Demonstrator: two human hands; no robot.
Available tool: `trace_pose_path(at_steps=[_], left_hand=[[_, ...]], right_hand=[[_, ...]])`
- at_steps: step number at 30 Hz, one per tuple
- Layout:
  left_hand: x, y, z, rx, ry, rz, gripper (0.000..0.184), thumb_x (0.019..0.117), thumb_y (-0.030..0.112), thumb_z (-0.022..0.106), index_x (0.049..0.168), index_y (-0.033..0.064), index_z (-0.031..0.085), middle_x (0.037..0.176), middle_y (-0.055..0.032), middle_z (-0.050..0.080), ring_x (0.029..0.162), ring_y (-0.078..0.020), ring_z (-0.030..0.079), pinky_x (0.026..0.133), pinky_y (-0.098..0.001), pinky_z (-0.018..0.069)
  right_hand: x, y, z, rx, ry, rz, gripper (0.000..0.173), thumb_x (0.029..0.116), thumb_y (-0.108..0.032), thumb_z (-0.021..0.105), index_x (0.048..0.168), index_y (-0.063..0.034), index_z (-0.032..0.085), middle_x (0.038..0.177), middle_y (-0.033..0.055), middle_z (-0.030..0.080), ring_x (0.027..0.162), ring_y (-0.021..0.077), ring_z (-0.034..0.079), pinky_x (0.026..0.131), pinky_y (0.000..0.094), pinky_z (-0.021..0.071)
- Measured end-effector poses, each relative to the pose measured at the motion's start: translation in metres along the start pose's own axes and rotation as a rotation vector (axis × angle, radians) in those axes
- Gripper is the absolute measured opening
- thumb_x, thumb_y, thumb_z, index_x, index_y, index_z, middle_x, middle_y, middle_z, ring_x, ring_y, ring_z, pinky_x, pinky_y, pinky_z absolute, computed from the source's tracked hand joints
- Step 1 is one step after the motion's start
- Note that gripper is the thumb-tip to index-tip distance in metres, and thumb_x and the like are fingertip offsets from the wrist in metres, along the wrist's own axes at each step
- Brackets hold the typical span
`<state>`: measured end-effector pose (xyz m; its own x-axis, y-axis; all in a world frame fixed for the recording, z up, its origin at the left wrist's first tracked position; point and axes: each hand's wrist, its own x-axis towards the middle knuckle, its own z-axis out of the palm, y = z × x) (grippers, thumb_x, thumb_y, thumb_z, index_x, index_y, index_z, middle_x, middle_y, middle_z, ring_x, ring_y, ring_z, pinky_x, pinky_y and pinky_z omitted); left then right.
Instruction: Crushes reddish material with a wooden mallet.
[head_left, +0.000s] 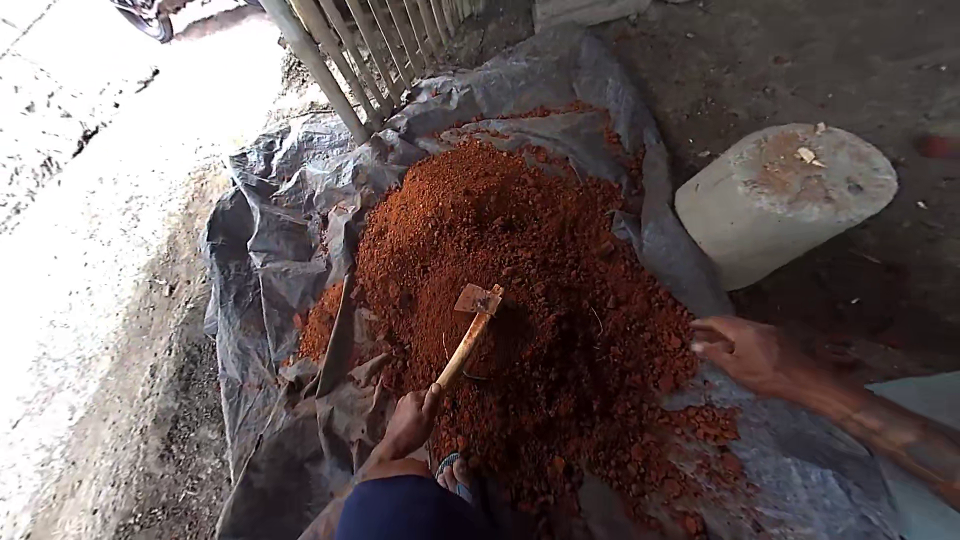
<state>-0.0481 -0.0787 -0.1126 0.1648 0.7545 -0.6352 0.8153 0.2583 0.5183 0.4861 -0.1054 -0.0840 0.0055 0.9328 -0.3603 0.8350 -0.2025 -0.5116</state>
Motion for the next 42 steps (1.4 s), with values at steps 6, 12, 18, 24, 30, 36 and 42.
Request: trace_pose_path(at_steps=[6, 12, 18, 24, 30, 36, 42], left_hand=[[-0.006, 0.095, 0.022, -0.442, -0.26, 0.647, 0.071, 0.103, 0.063, 0.025, 0.087, 0.004, 0.063, 0.066, 0.0029, 0.056, 0.057, -0.0058, 0.055, 0.055, -0.0285, 0.0498], [0.046, 0.056, -0.051, -0.006, 0.303, 0.441, 0.042, 0.1083, 0.032, 0.045, 0.117, -0.0017, 0.068, 0.114, -0.02, 0.069, 0.106, -0.0304, 0.068, 0.095, -0.0495, 0.055], [0.137, -0.098, -0.071, 0.209, 0.47, -0.179, 0.06, 0.098, 0.046, 0.063, 0.144, 0.009, 0.055, 0.146, -0.0268, 0.051, 0.133, -0.0469, 0.051, 0.105, -0.0636, 0.0451], [0.106, -0.019, -0.076, 0.089, 0.577, 0.087, 0.052, 0.0966, 0.032, 0.067, 0.137, 0.0003, 0.058, 0.133, -0.0256, 0.059, 0.119, -0.0414, 0.062, 0.1, -0.0569, 0.0516], [0.129, 0.095, -0.024, 0.119, 0.54, 0.752, 0.035, 0.0909, 0.021, 0.071, 0.122, 0.0064, 0.067, 0.125, -0.0176, 0.066, 0.119, -0.0358, 0.062, 0.099, -0.051, 0.0529], [0.141, 0.081, -0.022, 0.01, 0.395, 0.644, 0.064, 0.0901, 0.032, 0.077, 0.147, 0.0139, 0.055, 0.142, -0.0149, 0.059, 0.129, -0.0347, 0.057, 0.106, -0.0542, 0.0493], [0.107, 0.01, -0.021, -0.299, 0.681, 0.359, 0.053, 0.0941, 0.034, 0.069, 0.137, 0.0047, 0.06, 0.138, -0.0166, 0.061, 0.126, -0.0301, 0.06, 0.105, -0.0501, 0.0501]], right_hand=[[-0.002, -0.187, 0.064, 0.625, -0.308, -0.302, 0.083, 0.0859, -0.062, 0.07, 0.142, -0.0036, 0.053, 0.129, 0.0085, 0.067, 0.116, 0.0161, 0.067, 0.099, 0.0333, 0.0566], [0.01, -0.236, 0.119, 1.433, 0.349, -0.107, 0.01, 0.0949, -0.005, 0.05, 0.098, -0.0065, 0.06, 0.092, 0.0116, 0.076, 0.074, 0.0254, 0.076, 0.071, 0.0414, 0.0661], [0.0, -0.209, 0.144, 1.24, 0.396, 0.224, 0.012, 0.0992, -0.011, 0.052, 0.094, -0.0082, 0.062, 0.05, -0.0039, 0.05, 0.037, 0.0097, 0.05, 0.04, 0.0286, 0.0523], [-0.008, -0.211, 0.129, 1.13, 0.137, 0.377, 0.012, 0.0988, -0.015, 0.058, 0.096, -0.0038, 0.061, 0.048, -0.0008, 0.044, 0.035, 0.0092, 0.043, 0.037, 0.0261, 0.0443], [-0.018, -0.219, 0.112, 1.107, -0.011, -0.048, 0.058, 0.0938, -0.029, 0.067, 0.142, -0.0018, 0.048, 0.072, -0.0003, 0.061, 0.051, 0.0127, 0.059, 0.049, 0.0318, 0.0586], [-0.026, -0.199, 0.104, 0.606, -0.12, 0.262, 0.034, 0.0948, -0.042, 0.061, 0.105, -0.0095, 0.06, 0.059, -0.0005, 0.052, 0.042, 0.0123, 0.05, 0.041, 0.0296, 0.0478], [-0.019, -0.25, 0.013, 0.399, 0.353, -0.35, 0.054, 0.1077, -0.053, 0.04, 0.114, -0.0037, 0.061, 0.066, -0.0068, 0.055, 0.049, 0.0046, 0.052, 0.042, 0.0261, 0.0497]])
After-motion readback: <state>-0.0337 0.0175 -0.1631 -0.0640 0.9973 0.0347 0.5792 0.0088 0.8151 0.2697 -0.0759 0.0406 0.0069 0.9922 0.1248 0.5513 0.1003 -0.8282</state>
